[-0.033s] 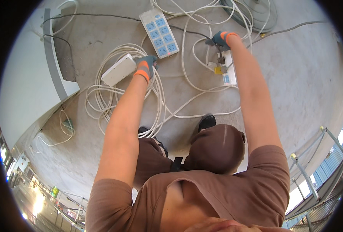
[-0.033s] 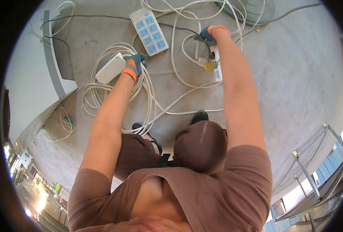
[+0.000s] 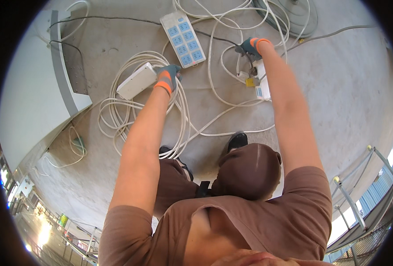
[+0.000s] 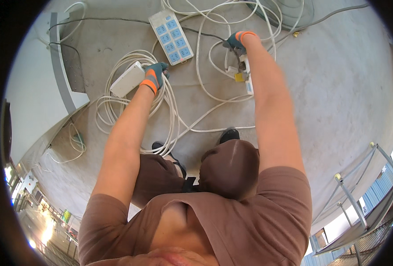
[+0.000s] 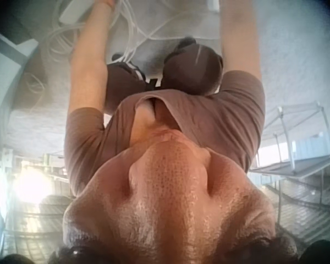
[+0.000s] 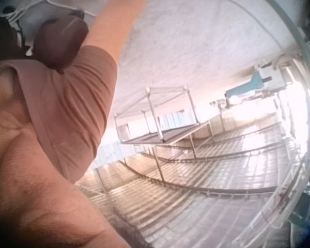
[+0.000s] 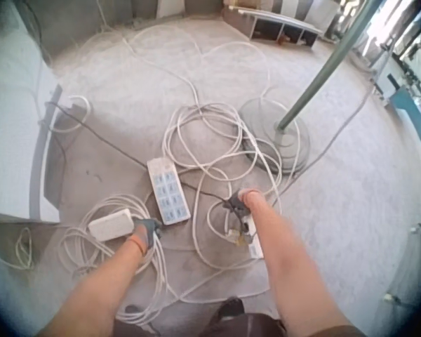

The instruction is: The person coils a white power cord and places it on a shelf, then picks up a transparent hose with a yellow nozzle, coils it, and stores it on a high shelf. The person also unplugs a power strip from a fan and moves it aside.

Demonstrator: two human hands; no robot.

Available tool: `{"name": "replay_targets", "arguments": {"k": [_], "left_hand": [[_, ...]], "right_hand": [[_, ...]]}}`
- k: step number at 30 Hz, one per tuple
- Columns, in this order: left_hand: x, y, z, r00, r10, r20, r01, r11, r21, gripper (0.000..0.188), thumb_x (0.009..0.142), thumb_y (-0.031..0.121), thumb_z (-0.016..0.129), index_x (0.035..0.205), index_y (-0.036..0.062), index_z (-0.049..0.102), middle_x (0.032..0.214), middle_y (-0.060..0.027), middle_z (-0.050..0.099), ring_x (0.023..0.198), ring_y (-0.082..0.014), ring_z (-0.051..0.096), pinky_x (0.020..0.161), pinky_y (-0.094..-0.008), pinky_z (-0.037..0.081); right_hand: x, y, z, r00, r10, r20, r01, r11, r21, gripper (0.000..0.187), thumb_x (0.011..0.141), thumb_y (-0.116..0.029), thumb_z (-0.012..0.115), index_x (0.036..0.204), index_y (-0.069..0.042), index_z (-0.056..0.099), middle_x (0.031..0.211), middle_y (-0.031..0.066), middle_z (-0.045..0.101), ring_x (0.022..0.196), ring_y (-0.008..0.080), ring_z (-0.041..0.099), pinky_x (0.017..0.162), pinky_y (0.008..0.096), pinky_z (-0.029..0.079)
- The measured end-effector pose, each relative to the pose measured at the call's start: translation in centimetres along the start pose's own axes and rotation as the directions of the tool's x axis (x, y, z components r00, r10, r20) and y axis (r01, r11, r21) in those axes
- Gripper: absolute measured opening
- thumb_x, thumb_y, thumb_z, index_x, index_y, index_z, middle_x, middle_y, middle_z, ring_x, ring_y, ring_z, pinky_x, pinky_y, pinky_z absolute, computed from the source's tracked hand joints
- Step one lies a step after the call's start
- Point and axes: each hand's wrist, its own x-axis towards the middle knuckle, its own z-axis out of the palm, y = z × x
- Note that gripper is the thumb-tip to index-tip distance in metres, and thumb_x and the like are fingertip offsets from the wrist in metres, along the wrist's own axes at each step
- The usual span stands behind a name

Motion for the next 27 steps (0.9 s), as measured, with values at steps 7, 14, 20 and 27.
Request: {"name": "replay_targets", "arguments": {"k": [7, 14, 20, 27], "left_hand": [[-0.3, -0.1, 0.4, 0.990, 0.085, -0.114, -0.074, 0.992, 0.098, 0.009, 0.085, 0.001, 0.066, 0.083, 0.0046, 0.058, 0.069, -0.0084, 0.056, 0.047, -0.0171, 0.047, 0.044, -0.0345, 0.042], [-0.2, -0.2, 0.5, 0.979, 0.101, -0.179, -0.078, 0.988, 0.131, 0.017, 0.081, -0.002, 0.067, 0.093, 0.0037, 0.056, 0.065, -0.0086, 0.055, 0.047, -0.0181, 0.048, 0.044, -0.0348, 0.042], [1.2, -0.1, 0.0, 0.958, 0.162, -0.238, -0.132, 0.982, 0.138, 0.016, 0.081, -0.003, 0.066, 0.091, 0.0037, 0.056, 0.064, -0.0087, 0.054, 0.046, -0.0187, 0.048, 0.044, -0.0344, 0.041], [0.2, 3.1, -3.2, 0.966, 0.160, -0.201, -0.177, 0.982, -0.069, 0.011, 0.083, -0.003, 0.066, 0.084, 0.0041, 0.057, 0.062, -0.0078, 0.052, 0.047, -0.0173, 0.048, 0.045, -0.0326, 0.044]], "right_hand": [[1.5, 3.0, -0.2, 0.894, 0.123, -0.431, 0.156, 0.815, 0.558, 0.037, 0.094, -0.037, 0.055, 0.091, -0.003, 0.070, 0.075, 0.0089, 0.067, 0.061, 0.0234, 0.060, 0.057, 0.0379, 0.049], [-0.6, 3.5, -5.7, 0.530, -0.065, -0.845, 0.058, 0.998, -0.040, 0.027, 0.085, -0.027, 0.062, 0.095, -0.005, 0.072, 0.093, 0.0192, 0.071, 0.085, 0.0377, 0.067, 0.071, 0.0447, 0.054], [1.8, 4.5, -3.0, 0.573, 0.074, -0.816, -0.050, 0.997, 0.056, 0.025, 0.084, -0.026, 0.062, 0.097, -0.007, 0.072, 0.099, 0.0218, 0.071, 0.094, 0.0418, 0.068, 0.080, 0.0483, 0.055], [-3.7, -9.7, 5.0, 0.130, -0.631, -0.765, 0.536, 0.693, -0.481, 0.009, 0.083, -0.011, 0.057, 0.089, -0.012, 0.063, 0.086, 0.0155, 0.065, 0.073, 0.0349, 0.066, 0.063, 0.0462, 0.053]]}}
